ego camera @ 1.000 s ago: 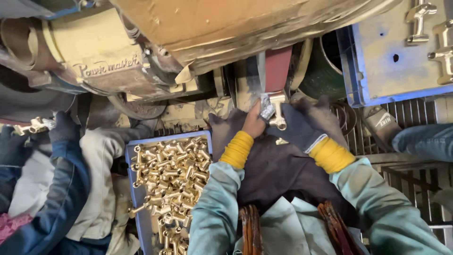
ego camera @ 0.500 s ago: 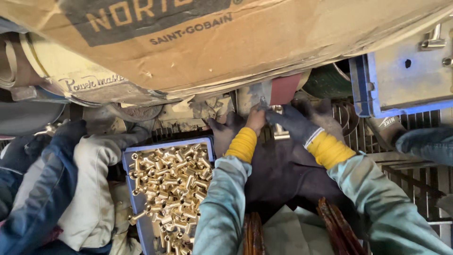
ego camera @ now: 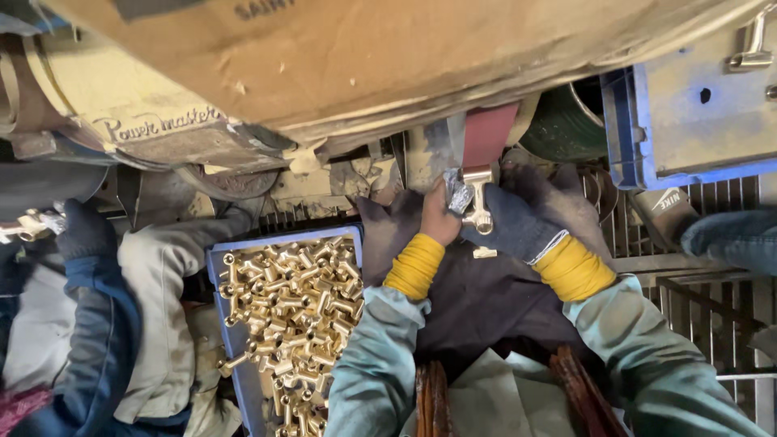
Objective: The person repeatedly picks brass-colored metal parts from a blue bin and presses them against a moving belt sander to smooth or polish their surfaces. The person rotates each part to treat different sides before returning it to the bin.
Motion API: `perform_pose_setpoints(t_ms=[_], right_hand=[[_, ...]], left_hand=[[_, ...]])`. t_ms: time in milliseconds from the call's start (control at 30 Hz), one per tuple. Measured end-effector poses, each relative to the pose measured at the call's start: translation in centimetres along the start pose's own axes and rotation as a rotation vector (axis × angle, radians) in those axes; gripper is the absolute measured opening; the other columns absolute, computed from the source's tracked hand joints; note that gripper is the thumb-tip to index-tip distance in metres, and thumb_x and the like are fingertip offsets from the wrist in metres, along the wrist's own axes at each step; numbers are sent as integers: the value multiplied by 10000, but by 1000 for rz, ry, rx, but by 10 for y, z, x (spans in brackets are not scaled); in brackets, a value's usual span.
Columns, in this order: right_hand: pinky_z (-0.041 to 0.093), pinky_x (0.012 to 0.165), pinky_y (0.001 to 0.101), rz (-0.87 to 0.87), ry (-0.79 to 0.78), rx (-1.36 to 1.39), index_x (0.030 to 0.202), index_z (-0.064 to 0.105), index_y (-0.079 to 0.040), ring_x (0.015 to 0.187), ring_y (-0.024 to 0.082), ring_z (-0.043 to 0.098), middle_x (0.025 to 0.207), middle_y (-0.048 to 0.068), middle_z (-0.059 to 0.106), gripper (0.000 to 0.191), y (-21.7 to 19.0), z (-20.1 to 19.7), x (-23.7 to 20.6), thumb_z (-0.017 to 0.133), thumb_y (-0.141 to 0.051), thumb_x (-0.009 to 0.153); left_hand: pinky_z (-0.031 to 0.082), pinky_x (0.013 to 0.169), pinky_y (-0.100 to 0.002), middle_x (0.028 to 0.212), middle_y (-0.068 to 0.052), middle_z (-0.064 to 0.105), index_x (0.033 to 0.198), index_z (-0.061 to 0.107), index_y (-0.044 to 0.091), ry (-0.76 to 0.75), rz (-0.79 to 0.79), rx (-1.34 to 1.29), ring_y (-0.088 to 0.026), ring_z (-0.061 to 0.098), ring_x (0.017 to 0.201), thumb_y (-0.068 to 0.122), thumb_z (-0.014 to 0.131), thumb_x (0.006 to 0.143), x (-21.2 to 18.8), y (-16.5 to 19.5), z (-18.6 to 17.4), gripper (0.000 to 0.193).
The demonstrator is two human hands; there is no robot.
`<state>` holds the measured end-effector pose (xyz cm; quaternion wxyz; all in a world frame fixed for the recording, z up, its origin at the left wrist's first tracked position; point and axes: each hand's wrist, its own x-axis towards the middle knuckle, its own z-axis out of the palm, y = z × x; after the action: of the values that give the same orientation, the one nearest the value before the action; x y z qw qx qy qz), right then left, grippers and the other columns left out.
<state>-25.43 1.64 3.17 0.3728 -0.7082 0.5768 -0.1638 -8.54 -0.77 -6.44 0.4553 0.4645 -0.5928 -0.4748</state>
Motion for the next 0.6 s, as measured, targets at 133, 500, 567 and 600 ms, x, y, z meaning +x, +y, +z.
perform_pose_setpoints(t_ms=[133, 500, 567, 600], right_hand=[[576, 748, 438, -105, -154, -163, 1183, 601, -106, 876, 341, 688, 1042, 171, 669, 423, 2, 5, 10, 752, -321, 851], [520, 948, 382, 111, -196, 609, 1327, 589, -31, 1078, 217, 669, 1182, 98, 710, 545, -1, -13, 46, 719, -327, 889], [553, 882, 392, 132, -204, 368, 1260, 618, -39, 1000, 254, 705, 1088, 120, 733, 503, -8, -12, 29, 734, -335, 870], [566, 847, 396, 167, -215, 271, 1238, 616, -43, 966, 272, 708, 1055, 130, 727, 501, -12, -12, 20, 750, -329, 850]], left_hand=[[502, 983, -373, 1139, -217, 691, 1209, 631, -45, -12, -102, 47, -288, 661, 1065, 120, 641, 947, 3, -4, -1, 310], [490, 934, -368, 1149, -149, 695, 1290, 625, -46, 114, -616, -317, -254, 645, 1039, 8, 497, 860, 25, 1, 5, 452], [486, 996, -324, 1198, -136, 708, 1312, 623, -36, 91, -488, -235, -229, 654, 1100, 5, 520, 862, 22, 8, 4, 463], [485, 999, -322, 1199, -137, 713, 1320, 624, -34, 74, -446, -230, -231, 653, 1101, 20, 537, 886, 20, 12, 4, 446]])
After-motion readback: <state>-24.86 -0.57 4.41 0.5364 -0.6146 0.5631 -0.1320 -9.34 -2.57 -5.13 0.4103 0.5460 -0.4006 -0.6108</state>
